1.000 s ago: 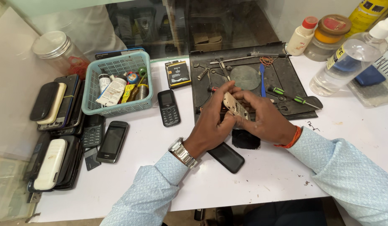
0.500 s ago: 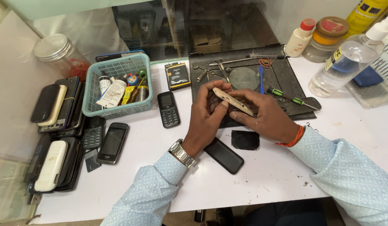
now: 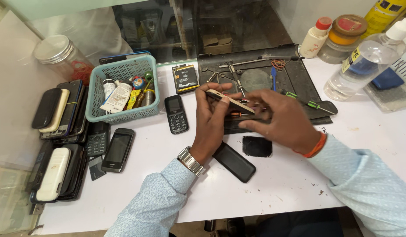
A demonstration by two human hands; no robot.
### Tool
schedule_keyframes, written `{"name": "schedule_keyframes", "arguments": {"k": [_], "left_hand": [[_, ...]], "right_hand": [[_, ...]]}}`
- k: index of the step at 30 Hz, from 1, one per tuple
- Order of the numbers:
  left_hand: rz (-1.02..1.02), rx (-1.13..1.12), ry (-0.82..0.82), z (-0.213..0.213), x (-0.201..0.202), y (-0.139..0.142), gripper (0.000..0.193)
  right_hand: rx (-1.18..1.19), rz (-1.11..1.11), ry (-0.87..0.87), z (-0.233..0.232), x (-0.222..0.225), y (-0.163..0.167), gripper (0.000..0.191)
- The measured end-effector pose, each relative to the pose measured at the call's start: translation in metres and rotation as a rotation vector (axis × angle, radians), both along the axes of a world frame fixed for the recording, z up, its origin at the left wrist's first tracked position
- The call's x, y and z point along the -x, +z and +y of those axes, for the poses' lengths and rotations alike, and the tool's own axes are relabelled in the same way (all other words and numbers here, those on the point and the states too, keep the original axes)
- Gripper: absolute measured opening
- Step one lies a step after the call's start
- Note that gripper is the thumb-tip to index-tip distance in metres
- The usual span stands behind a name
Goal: The person disassembles a beige mobile phone, removes the back cover and battery, and then reassembles it by inserting the battery and snapping the back cover back on. The person also handles a black phone and a battery pack during the process.
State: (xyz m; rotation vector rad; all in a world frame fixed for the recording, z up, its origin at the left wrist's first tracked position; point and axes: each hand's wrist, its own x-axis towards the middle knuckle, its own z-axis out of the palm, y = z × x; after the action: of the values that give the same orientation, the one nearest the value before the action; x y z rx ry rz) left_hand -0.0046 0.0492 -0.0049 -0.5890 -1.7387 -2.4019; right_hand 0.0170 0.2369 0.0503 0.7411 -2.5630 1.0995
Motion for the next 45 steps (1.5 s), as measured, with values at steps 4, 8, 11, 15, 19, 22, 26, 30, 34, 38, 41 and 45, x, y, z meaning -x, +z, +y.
{"name": "schedule_keyframes", "arguments": {"k": [4,8,11,15,19,22,26,30,34,38,41,45], "left_hand": [[0.015,-0.043,0.049,0.000,-0.001,0.002,0.032],[0.028,-0.069,0.032,-0.001,-0.001,0.003,0.032],[0.027,-0.062,0.019,-0.001,-0.002,0.002,0.032],[0.029,-0.086,-0.006,-0.001,-0.002,0.001,0.034],[0.033,-0.102,-0.024,-0.001,-0.002,0.000,0.035],[0.035,-0.116,-0.031,-0.001,-0.002,-0.001,0.034],[0.028,-0.118,-0.026,-0.002,-0.001,-0.002,0.034],[0.043,-0.085,-0.023,-0.002,0.001,-0.003,0.035],[0.049,-0.061,-0.035,0.000,0.001,-0.002,0.035],[0.086,-0.035,-0.116,0.001,-0.002,-0.003,0.037],[0.145,-0.024,-0.163,0.003,-0.003,-0.006,0.040],[0.144,-0.021,-0.240,0.005,-0.003,-0.009,0.040]], "right_hand": [[-0.444,-0.330,-0.113,0.004,0.000,0.021,0.051],[-0.795,-0.319,0.044,-0.001,-0.003,0.028,0.056],[-0.866,-0.316,0.036,-0.005,-0.006,0.028,0.059],[-0.899,-0.357,0.015,-0.004,-0.007,0.027,0.056],[-0.856,-0.363,0.023,-0.003,-0.004,0.025,0.056],[-0.601,-0.269,0.187,0.001,-0.005,0.021,0.046],[-0.503,-0.488,0.264,0.012,0.000,0.012,0.037],[0.102,-0.577,0.201,0.026,0.009,0.002,0.024],[0.239,-0.357,0.070,0.033,0.015,-0.005,0.025],[0.571,-0.323,0.189,0.037,0.013,-0.008,0.024],[0.734,-0.259,0.164,0.038,0.013,-0.011,0.023],[0.867,-0.161,0.293,0.035,0.016,-0.018,0.027]]}}
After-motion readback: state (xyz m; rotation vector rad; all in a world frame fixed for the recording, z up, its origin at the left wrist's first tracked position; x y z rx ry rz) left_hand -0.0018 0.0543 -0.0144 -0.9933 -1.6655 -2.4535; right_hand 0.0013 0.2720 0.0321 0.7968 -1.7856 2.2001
